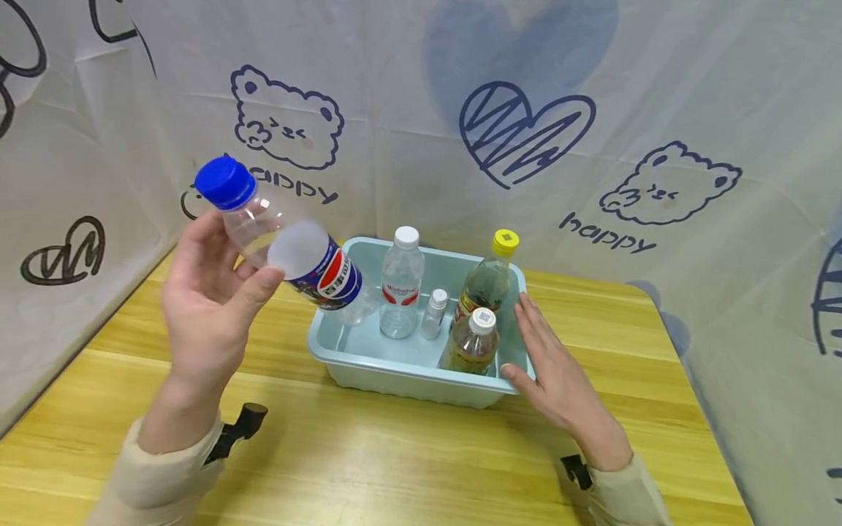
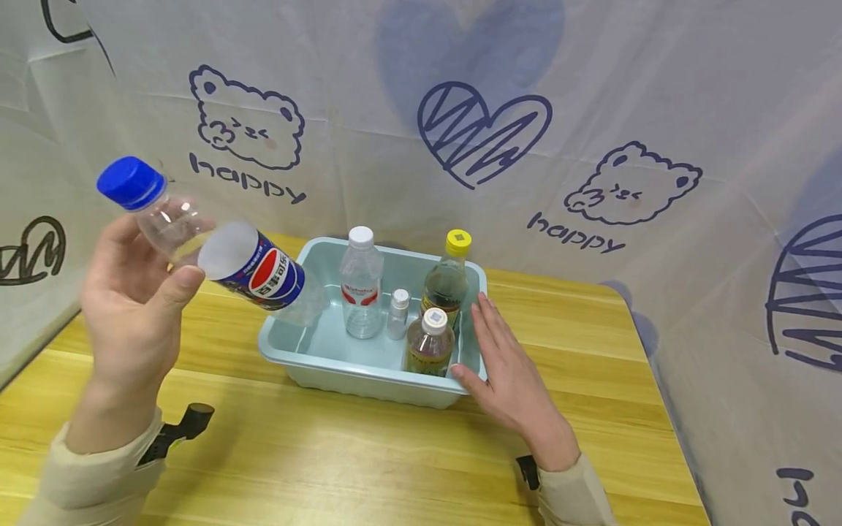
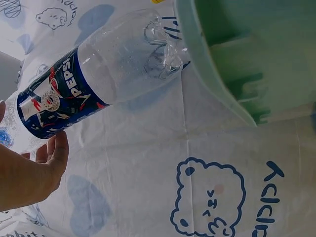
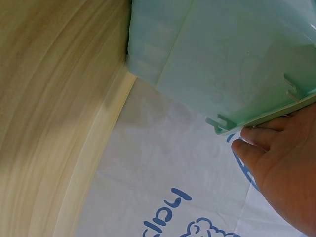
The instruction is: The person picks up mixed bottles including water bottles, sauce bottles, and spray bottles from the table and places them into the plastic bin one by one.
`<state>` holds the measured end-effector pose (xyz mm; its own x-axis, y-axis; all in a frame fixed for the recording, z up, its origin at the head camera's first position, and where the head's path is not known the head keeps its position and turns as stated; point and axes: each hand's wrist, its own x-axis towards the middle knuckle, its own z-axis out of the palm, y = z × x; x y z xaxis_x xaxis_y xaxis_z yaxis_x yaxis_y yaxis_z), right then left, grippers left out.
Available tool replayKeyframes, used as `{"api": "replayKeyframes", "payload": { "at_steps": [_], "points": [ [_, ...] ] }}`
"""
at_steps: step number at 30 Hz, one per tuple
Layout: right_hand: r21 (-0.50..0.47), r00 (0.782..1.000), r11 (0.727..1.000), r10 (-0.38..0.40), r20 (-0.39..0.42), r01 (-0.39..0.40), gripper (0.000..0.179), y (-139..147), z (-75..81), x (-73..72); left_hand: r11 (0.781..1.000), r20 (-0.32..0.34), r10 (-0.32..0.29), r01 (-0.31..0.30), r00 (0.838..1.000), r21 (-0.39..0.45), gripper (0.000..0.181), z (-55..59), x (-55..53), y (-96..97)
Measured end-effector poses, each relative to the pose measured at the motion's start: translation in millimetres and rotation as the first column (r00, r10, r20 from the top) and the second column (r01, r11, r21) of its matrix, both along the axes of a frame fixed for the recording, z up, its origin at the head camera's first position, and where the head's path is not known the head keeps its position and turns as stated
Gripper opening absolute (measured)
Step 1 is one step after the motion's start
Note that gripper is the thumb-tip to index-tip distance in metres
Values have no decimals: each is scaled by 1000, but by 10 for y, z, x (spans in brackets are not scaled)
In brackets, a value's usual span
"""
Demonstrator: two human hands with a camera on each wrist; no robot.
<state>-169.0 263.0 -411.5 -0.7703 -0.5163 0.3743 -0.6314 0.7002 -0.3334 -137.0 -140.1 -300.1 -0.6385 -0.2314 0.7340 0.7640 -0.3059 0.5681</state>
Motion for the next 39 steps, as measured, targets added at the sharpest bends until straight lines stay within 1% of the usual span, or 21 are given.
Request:
{"api": "replayKeyframes", "payload": {
  "at_steps": [4, 6, 8, 12, 15, 20, 23, 27, 34, 36, 39],
  "points": [
    [0, 1000, 1000, 3, 0, -3, 84, 6, 7, 4, 996, 35, 14, -11, 999, -92, 62, -36, -5, 49],
    [-1, 1000, 1000, 6, -3, -6, 84, 9, 10, 6, 993, 51, 3, 3, 999, -116, 62, -58, -11, 76],
    [-3, 1000, 1000, 5, -1, -5, 84, 12, 14, 9, 989, 68, 4, 6, 998, -147, 62, -81, -17, 100],
    [1, 1000, 1000, 0, 10, 0, 84, 13, 18, 12, 976, 118, 14, 12, 993, -215, 65, -128, -23, 132],
    [8, 1000, 1000, -3, 10, 3, 84, 15, 13, 10, 963, 152, 20, 22, 988, -270, 66, -166, -36, 151],
    [9, 1000, 1000, 3, -1, -3, 84, 22, 4, 12, 947, 177, 3, 54, 984, -316, 72, -229, -71, 203],
    [7, 1000, 1000, 4, 3, -4, 84, 21, 2, 11, 938, 195, -5, 72, 981, -338, 72, -259, -90, 237],
    [9, 1000, 1000, 4, 2, -4, 84, 18, 5, 13, 920, 241, 8, 87, 970, -382, 71, -291, -119, 265],
    [4, 1000, 1000, 2, 6, -2, 83, 5, 13, 3, 873, 324, 52, 115, 945, -473, 72, -347, -205, 303],
    [6, 1000, 1000, 3, 7, -3, 83, 1, 13, -2, 863, 339, 55, 126, 939, -490, 72, -367, -228, 317],
    [7, 1000, 1000, 6, 4, -6, 84, 2, 8, -6, 850, 349, 43, 150, 936, -505, 72, -395, -258, 340]
  ]
}}
